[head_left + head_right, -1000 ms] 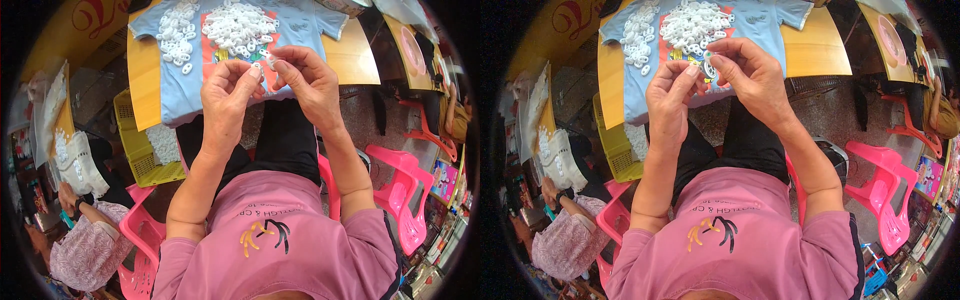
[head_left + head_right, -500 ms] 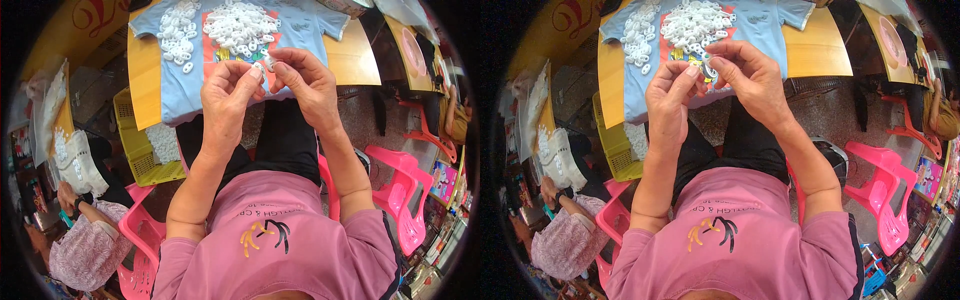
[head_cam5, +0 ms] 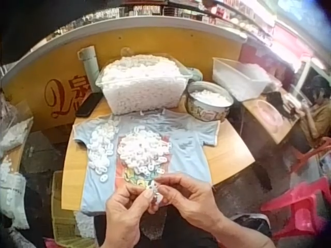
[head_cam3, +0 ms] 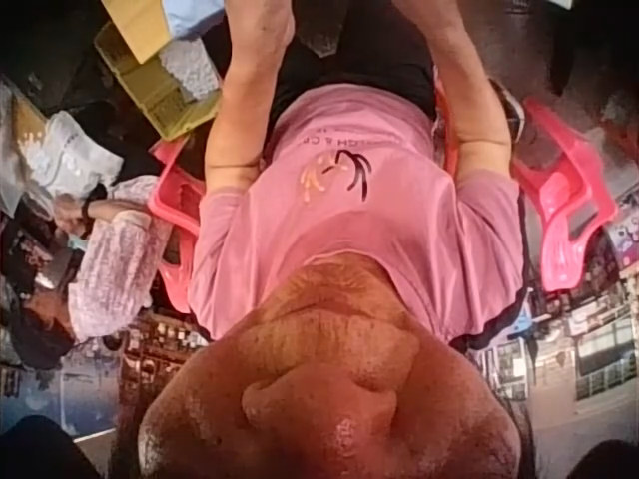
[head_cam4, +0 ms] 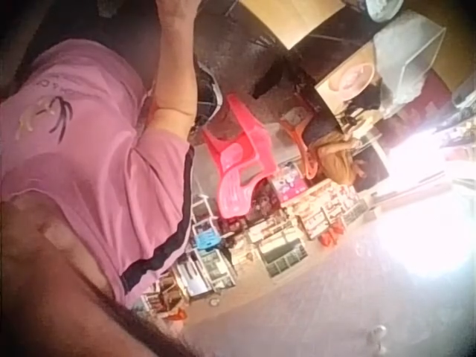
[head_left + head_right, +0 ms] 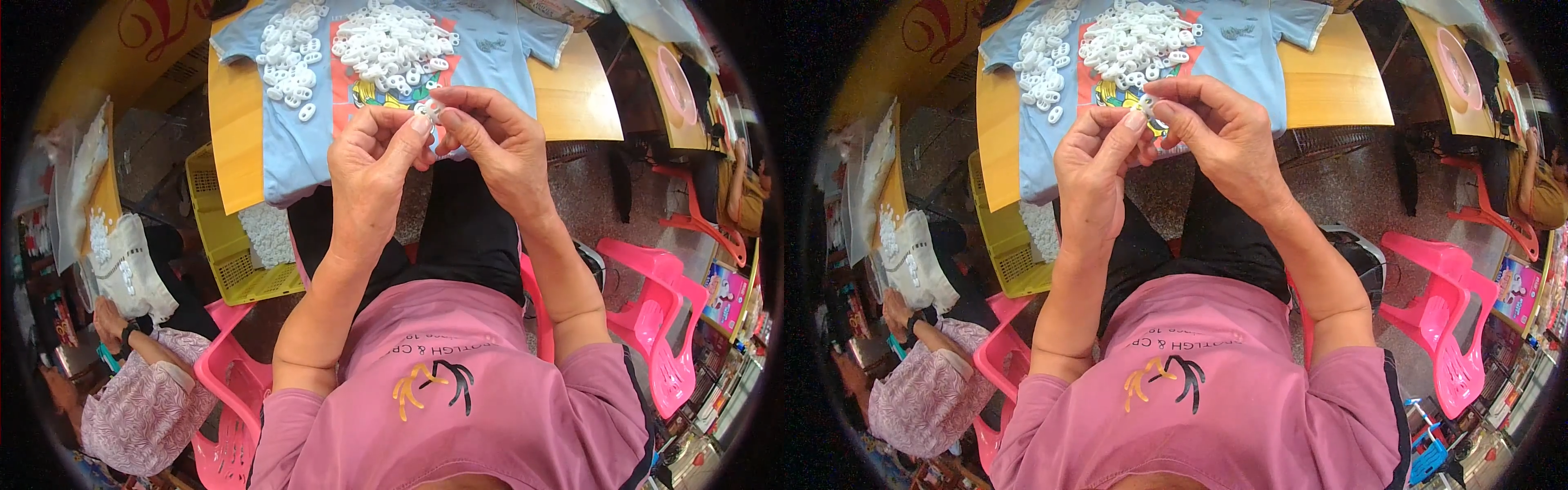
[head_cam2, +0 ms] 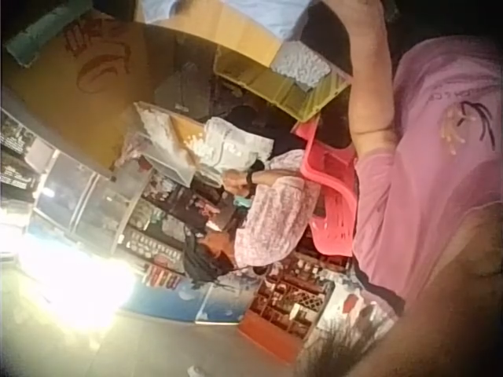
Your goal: Manually inspecting and sorting small white plastic toggles or clips on a table over a t-shirt.
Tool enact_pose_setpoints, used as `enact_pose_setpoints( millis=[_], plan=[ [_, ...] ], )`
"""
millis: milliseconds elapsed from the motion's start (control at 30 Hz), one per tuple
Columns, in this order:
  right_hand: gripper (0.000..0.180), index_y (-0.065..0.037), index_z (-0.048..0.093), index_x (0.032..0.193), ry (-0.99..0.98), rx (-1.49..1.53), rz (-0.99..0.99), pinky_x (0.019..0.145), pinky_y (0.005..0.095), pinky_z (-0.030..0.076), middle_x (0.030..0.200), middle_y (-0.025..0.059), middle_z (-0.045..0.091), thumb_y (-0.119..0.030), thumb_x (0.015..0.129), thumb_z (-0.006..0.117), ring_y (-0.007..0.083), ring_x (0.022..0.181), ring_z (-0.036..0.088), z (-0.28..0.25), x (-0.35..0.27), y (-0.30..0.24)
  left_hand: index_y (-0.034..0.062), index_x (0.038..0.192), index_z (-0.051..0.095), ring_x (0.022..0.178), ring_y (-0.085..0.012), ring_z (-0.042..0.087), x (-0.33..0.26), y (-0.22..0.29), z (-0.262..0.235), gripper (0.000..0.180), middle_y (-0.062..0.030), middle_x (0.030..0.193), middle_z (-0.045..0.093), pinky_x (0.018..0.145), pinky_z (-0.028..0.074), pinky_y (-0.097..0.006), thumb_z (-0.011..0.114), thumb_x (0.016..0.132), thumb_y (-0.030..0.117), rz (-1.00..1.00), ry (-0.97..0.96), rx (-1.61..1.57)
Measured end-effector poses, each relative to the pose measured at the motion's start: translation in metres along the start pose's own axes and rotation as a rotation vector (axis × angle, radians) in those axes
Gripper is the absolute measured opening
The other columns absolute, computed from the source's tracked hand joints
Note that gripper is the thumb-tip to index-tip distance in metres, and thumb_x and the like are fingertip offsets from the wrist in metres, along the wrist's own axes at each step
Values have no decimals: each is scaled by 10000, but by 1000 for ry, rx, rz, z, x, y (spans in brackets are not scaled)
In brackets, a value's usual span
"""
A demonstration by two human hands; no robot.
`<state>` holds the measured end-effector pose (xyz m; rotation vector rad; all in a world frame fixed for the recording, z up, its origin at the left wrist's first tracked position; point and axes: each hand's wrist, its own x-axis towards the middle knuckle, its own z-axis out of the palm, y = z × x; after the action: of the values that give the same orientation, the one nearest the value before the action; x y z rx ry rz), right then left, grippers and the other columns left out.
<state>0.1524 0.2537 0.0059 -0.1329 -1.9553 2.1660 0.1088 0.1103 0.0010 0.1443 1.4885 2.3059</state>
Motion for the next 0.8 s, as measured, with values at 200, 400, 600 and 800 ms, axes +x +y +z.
enact_pose_setpoints(
  millis=[200,400,600,800],
  plan=[
    [218,12,648,1130,33,5,-4,691,193,468,889,11,627,-58,926,619,56,747,560,4,0,5,-11,919,602,665,-97,617,-1,-5,1,121,-69,787,661,619,502,-216,656,905,96,25,10,14],
    [213,3,655,1122,0,-8,-1,695,192,468,899,10,625,-67,922,627,52,743,553,4,4,9,4,933,603,707,-93,614,0,-9,-9,106,-60,821,662,655,504,-215,660,904,90,-10,10,-1],
    [445,-15,474,1326,-86,319,112,672,202,467,929,52,625,-76,915,634,85,747,586,3,5,8,16,1023,615,920,-106,580,-2,-9,-10,156,-65,1086,605,815,468,-239,621,939,148,146,-99,-6],
    [754,-93,178,1505,-221,539,196,666,222,481,950,91,631,-49,904,632,122,747,611,22,-1,4,-10,1138,617,1016,-150,545,1,-18,-33,469,-118,1232,534,833,442,-242,431,1013,402,439,-253,307]
  ],
)
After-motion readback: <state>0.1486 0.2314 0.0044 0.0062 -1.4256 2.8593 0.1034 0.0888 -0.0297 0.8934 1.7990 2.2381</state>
